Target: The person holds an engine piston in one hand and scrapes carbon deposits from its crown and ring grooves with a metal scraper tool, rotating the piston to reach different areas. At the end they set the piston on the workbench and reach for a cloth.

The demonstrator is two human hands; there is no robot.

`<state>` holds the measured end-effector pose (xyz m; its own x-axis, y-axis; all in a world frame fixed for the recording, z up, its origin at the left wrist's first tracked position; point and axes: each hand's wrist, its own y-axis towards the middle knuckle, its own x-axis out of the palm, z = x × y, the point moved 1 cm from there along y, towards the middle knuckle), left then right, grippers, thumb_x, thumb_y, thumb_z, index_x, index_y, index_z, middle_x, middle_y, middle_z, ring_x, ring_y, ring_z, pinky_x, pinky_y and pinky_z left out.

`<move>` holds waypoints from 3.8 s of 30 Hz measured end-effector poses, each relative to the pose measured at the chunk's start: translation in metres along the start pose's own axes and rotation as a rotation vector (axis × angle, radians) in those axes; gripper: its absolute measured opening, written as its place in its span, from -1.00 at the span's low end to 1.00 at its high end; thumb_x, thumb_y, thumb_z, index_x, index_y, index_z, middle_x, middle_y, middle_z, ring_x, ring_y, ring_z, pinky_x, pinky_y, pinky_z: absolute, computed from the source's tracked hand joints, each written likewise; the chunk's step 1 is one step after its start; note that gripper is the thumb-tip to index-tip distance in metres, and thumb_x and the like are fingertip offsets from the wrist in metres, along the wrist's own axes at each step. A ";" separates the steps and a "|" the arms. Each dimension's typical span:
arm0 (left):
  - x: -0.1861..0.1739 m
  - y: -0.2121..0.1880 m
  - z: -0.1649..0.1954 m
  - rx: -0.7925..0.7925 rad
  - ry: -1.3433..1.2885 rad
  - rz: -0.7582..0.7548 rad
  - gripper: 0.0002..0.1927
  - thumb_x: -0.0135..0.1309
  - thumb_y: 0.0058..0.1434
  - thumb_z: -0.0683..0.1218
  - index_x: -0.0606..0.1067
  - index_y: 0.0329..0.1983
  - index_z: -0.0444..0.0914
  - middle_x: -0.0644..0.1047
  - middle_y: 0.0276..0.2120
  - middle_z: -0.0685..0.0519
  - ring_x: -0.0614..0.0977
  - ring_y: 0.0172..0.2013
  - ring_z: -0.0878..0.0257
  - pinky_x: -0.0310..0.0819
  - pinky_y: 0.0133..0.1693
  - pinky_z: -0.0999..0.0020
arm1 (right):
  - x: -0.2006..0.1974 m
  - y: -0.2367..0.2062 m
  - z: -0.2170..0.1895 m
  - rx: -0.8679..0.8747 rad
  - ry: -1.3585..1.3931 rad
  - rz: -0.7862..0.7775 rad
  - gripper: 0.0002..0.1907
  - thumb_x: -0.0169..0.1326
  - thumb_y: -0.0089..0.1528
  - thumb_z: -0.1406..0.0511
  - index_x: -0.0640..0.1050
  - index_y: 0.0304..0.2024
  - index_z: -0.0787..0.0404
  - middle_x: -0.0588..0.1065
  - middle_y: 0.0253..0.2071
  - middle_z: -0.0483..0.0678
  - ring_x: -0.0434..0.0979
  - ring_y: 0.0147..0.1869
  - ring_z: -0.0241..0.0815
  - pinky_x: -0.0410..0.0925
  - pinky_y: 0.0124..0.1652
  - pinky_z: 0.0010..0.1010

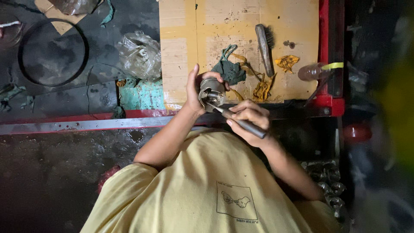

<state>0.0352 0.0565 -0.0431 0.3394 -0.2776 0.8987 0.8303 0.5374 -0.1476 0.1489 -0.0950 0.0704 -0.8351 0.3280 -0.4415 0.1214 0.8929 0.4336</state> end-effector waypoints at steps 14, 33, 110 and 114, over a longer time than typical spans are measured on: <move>0.003 -0.006 0.019 0.106 0.082 0.090 -0.19 -0.39 0.37 0.44 0.53 -0.25 -0.33 0.60 -0.31 -0.28 0.63 -0.26 -0.03 0.54 -0.18 0.18 | 0.001 0.004 -0.009 -0.045 0.015 -0.038 -0.68 0.37 0.09 0.51 0.48 -0.25 0.24 0.59 -0.05 0.10 0.69 0.04 0.00 0.57 -0.01 -0.28; 0.011 -0.009 0.017 0.160 0.124 0.012 -0.18 -0.42 0.40 0.44 0.52 -0.20 -0.36 0.61 -0.27 -0.30 0.63 -0.26 0.00 0.54 -0.15 0.19 | -0.001 0.013 -0.026 -0.109 -0.005 -0.078 -0.69 0.37 0.06 0.53 0.47 -0.32 0.25 0.57 -0.08 0.13 0.67 0.03 0.06 0.55 0.00 -0.21; 0.018 -0.005 0.010 0.582 0.509 0.151 -0.44 -0.20 0.38 0.15 0.53 -0.17 -0.46 0.62 -0.25 -0.20 0.66 -0.20 0.05 0.56 -0.04 0.22 | 0.030 -0.030 0.005 0.062 0.123 0.266 -0.73 0.23 0.18 0.60 0.41 -0.25 0.28 0.53 -0.09 0.15 0.61 0.06 -0.05 0.49 0.08 -0.25; 0.015 -0.007 0.009 0.600 0.522 0.187 -0.45 -0.19 0.38 0.13 0.53 -0.16 -0.47 0.60 -0.23 -0.20 0.63 -0.17 0.06 0.53 -0.03 0.22 | 0.028 -0.030 0.008 0.192 0.222 0.317 -0.74 0.22 0.22 0.59 0.42 -0.23 0.27 0.53 -0.10 0.13 0.63 0.04 -0.08 0.53 0.06 -0.27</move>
<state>0.0310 0.0561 -0.0244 0.7344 -0.3966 0.5508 0.4115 0.9055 0.1034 0.1261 -0.1107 0.0391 -0.8330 0.5399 -0.1211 0.4710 0.8067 0.3569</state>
